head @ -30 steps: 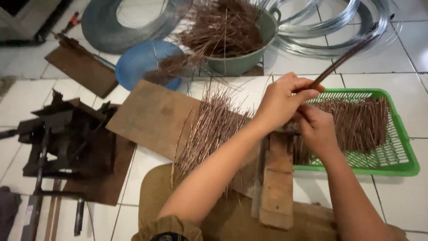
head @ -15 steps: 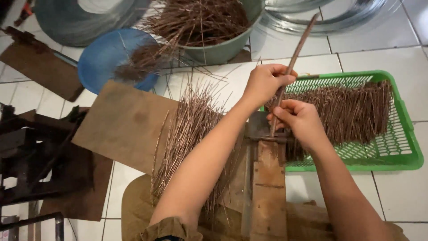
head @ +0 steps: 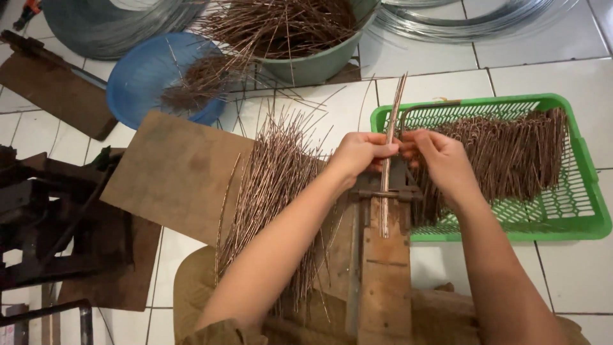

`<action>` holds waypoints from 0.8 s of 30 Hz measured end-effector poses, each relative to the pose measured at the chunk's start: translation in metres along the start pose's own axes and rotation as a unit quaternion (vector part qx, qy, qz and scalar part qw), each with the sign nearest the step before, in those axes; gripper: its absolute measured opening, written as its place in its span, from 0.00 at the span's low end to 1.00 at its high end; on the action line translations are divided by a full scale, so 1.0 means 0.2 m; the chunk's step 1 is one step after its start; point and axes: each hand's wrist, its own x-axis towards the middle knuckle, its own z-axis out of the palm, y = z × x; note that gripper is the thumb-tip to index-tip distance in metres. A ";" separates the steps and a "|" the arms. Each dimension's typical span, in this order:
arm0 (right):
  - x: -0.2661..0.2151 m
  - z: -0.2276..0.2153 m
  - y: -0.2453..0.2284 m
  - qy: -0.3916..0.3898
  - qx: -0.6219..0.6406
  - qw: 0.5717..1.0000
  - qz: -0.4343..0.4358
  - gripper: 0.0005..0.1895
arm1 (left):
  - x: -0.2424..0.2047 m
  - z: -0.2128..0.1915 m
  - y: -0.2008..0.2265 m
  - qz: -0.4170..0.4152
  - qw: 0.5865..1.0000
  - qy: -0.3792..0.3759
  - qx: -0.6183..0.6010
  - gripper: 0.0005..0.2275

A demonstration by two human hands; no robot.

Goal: Cutting thin brown rods or sticks to a uniform length using a manual cutting jig and placing them in a basket.

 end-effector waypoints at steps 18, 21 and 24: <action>-0.03 0.14 0.02 -0.004 0.127 0.991 0.038 0.16 | -0.12 0.01 -0.11 0.059 0.973 0.027 0.222 0.06; -0.03 0.15 0.03 -0.001 0.128 0.991 0.037 0.16 | -0.15 0.01 -0.12 0.068 0.977 0.028 0.201 0.06; -0.03 0.15 0.04 0.004 0.125 0.992 0.022 0.15 | -0.22 0.01 -0.07 0.104 0.961 0.028 0.254 0.06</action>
